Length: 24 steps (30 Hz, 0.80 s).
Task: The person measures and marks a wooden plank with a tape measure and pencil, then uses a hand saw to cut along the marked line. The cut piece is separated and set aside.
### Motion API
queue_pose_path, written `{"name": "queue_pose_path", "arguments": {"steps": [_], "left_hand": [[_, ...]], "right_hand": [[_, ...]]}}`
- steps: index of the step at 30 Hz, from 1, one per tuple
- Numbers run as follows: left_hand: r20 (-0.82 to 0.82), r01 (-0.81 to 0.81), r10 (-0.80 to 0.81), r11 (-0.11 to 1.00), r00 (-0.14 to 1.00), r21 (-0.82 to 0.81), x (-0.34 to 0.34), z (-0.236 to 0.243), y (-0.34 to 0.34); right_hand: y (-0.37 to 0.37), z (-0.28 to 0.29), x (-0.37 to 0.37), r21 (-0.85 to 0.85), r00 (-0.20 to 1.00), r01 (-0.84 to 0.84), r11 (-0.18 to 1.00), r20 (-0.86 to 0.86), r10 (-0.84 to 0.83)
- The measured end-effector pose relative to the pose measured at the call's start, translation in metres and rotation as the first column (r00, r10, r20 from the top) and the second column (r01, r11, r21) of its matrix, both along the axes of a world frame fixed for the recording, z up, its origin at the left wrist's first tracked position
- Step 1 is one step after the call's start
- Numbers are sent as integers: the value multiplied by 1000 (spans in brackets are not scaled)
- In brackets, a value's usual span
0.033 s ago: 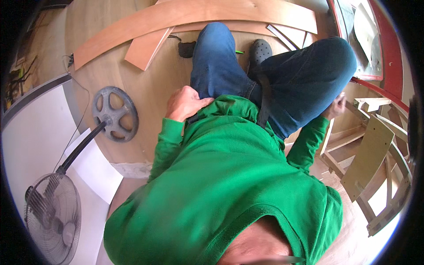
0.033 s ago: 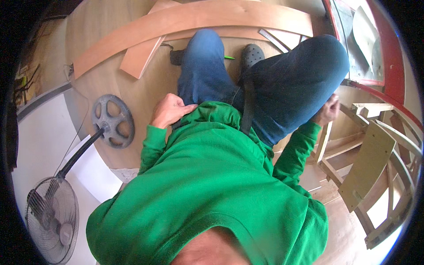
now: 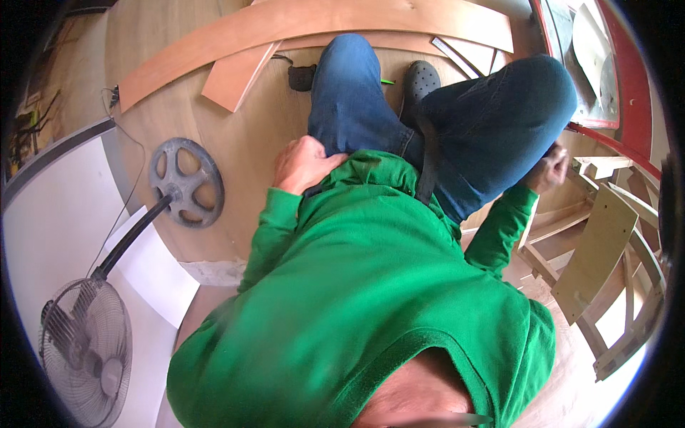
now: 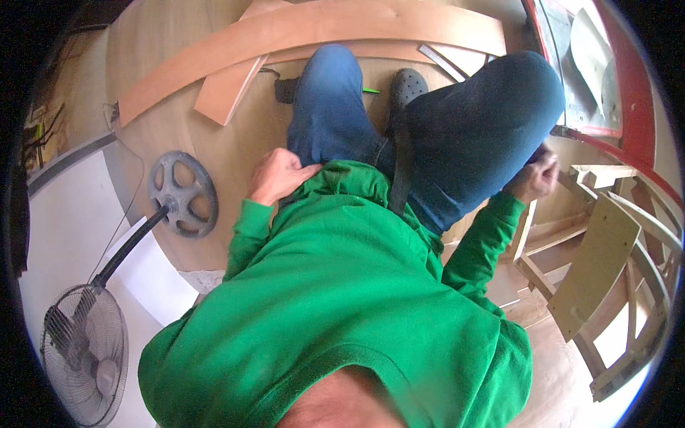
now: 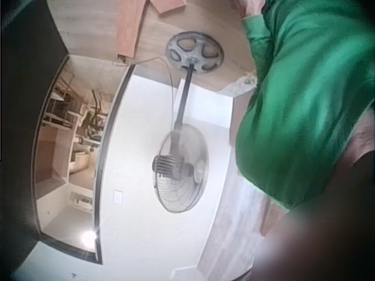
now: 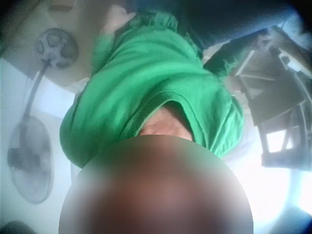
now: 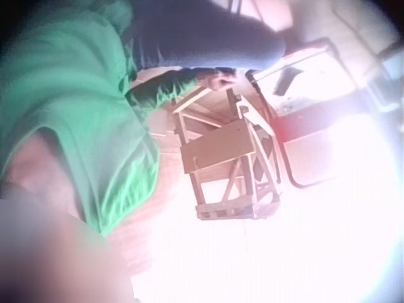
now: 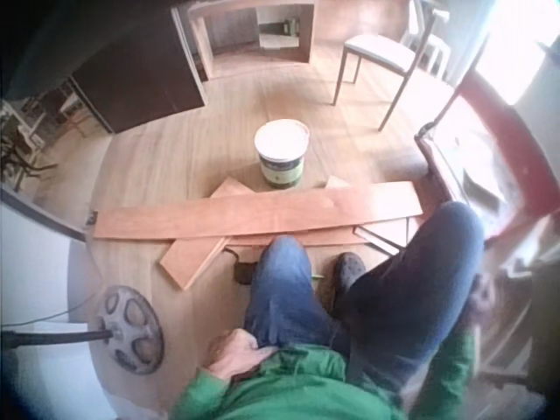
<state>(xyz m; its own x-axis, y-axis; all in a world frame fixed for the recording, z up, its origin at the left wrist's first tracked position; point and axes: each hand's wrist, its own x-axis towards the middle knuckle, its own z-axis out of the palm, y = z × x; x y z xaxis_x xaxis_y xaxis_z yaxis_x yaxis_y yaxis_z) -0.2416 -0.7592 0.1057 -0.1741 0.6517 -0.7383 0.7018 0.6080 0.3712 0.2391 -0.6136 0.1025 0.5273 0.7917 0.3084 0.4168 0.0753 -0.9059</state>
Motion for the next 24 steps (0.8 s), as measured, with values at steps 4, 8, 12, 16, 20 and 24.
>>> {"name": "queue_pose_path", "arguments": {"steps": [4, 8, 12, 16, 20, 24], "left_hand": [[-42, 23, -19, 992, 999, 121, 11, -14, 5], [9, -28, 27, 987, 1000, 161, -1, -33, 2], [356, -196, 163, 979, 920, 60, -29, -60, 9], [292, -744, 685, 604, 668, 286, -109, -135, 14], [-122, -434, 508, 818, 852, 377, -197, -282, -22], [-125, -282, 276, 959, 953, -36, -209, -379, -55]], "right_hand": [[26, 84, -64, 260, 991, -116, 959, -34, 129], [38, 104, -107, 309, 911, -289, 906, 379, 161], [5, 89, -101, 162, 873, -270, 949, 457, 170], [-83, 89, -99, -214, 676, -334, 918, 624, 391], [-164, 71, -132, -427, 744, -355, 832, 409, 528], [-186, 53, -133, -440, 865, -232, 868, 314, 391]]}}
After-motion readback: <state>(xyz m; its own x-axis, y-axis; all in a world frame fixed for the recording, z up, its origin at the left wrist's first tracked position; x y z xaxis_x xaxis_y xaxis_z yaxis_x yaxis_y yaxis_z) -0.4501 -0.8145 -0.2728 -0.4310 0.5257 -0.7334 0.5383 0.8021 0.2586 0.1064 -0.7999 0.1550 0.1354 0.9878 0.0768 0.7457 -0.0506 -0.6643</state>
